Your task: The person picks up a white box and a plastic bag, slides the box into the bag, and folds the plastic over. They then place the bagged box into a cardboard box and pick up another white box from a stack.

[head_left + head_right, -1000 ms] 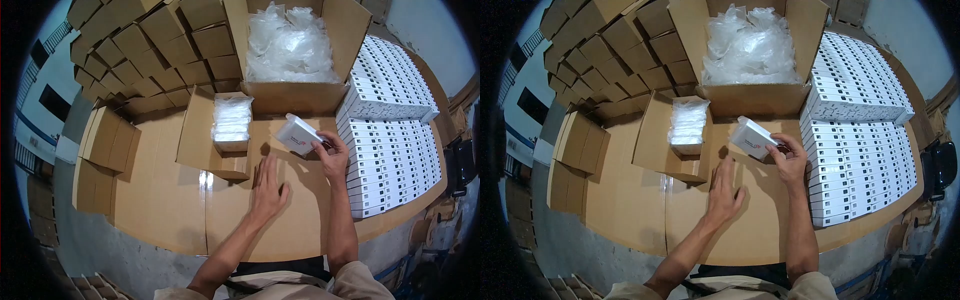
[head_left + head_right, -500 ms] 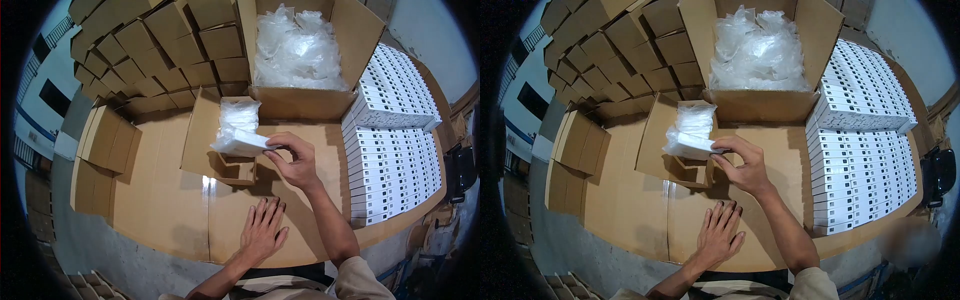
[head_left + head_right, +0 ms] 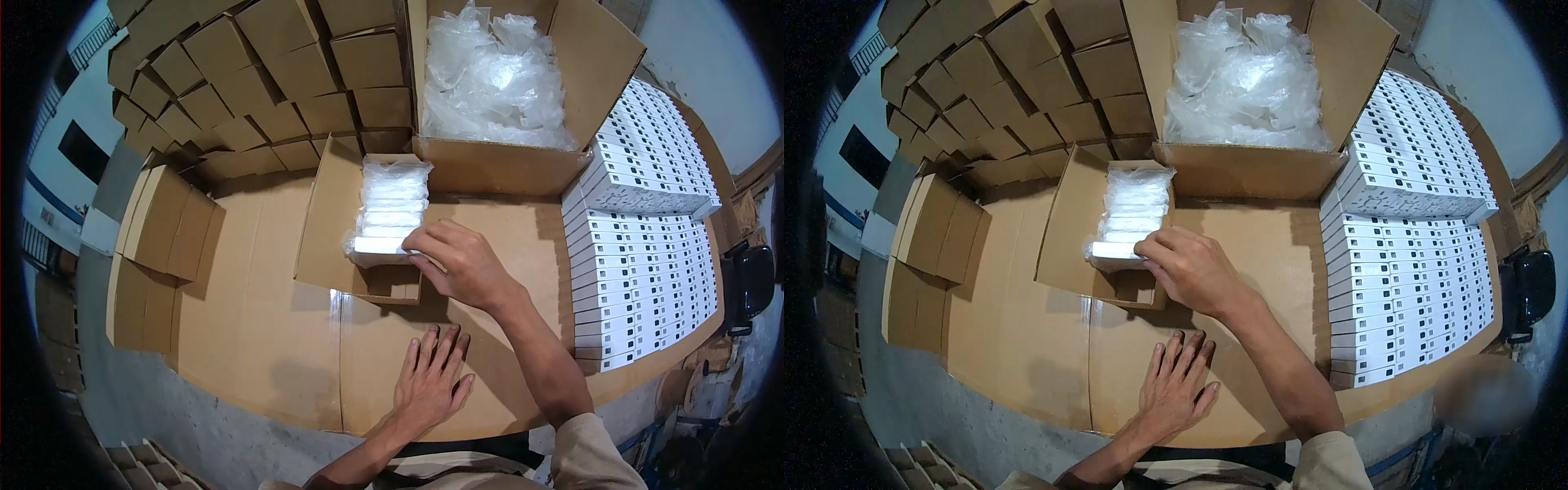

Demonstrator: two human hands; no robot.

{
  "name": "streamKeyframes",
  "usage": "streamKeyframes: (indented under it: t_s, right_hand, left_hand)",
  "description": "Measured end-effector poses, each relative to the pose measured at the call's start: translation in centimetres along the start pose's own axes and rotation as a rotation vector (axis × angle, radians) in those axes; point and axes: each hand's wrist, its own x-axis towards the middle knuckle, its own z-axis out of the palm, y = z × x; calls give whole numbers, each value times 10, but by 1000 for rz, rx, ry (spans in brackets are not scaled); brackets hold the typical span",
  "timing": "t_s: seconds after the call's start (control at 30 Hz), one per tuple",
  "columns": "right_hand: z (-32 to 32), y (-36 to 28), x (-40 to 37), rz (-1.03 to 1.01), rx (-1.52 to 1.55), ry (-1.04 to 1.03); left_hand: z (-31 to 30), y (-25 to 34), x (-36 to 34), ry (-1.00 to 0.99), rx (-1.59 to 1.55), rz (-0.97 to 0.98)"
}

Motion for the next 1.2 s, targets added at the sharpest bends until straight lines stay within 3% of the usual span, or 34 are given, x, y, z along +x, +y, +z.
streamKeyframes:
  t_s: [0.57,1.2]
  right_hand:
    - [24,-14,6,139,-346,-29]
    - [8,-17,-16,200,-83,-88]
  left_hand:
    - [6,-2,-3,7,-54,-1]
    - [10,1,2,30,-36,-12]
